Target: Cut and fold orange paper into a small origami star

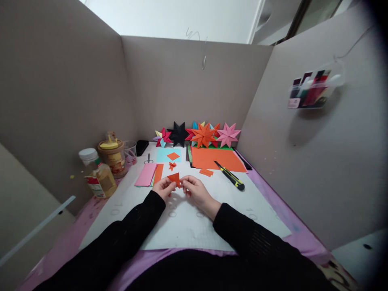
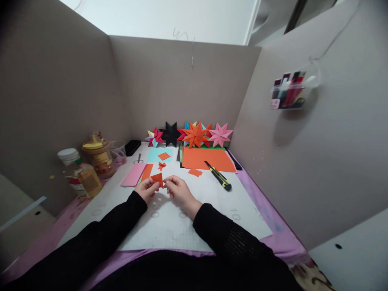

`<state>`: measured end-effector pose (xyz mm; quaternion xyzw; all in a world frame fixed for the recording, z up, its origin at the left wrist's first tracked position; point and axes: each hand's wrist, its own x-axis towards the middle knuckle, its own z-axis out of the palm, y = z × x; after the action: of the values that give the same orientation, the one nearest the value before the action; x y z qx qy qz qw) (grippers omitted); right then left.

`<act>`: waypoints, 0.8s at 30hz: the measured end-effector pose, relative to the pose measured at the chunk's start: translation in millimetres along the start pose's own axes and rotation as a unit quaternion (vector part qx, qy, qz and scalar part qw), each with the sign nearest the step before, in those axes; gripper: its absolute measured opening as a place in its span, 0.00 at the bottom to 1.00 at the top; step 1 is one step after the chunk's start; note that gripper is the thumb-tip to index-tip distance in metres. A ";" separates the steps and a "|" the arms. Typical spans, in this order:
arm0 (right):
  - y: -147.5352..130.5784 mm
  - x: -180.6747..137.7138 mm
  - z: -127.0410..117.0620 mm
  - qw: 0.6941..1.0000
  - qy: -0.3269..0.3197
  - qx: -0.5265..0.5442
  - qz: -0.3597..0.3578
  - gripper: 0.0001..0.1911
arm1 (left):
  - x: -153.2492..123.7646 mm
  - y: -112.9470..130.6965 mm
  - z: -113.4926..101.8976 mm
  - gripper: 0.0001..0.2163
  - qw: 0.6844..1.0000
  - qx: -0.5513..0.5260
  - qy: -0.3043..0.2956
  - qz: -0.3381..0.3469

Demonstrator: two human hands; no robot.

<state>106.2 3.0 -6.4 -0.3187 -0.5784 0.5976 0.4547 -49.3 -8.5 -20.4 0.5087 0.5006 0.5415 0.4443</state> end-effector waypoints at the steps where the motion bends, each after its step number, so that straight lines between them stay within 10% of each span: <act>1: -0.6 -0.2 0.0 1.000 -0.010 0.022 0.014 0.09 | 0.1 -0.9 0.1 0.15 1.000 -0.011 -0.007 0.010; 7: 0.8 -1.4 -0.2 0.994 -0.095 0.038 0.033 0.12 | -1.1 -0.6 1.0 0.15 0.998 -0.042 -0.038 0.041; 24: -3.4 -4.7 2.7 0.994 -0.080 -0.038 -0.068 0.08 | -1.7 3.7 1.0 0.15 0.996 -0.061 -0.062 0.029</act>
<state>106.3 -2.6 -3.4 -0.2466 -0.6556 0.5663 0.4344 -48.1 -10.5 -16.9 0.5271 0.4232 0.5512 0.4892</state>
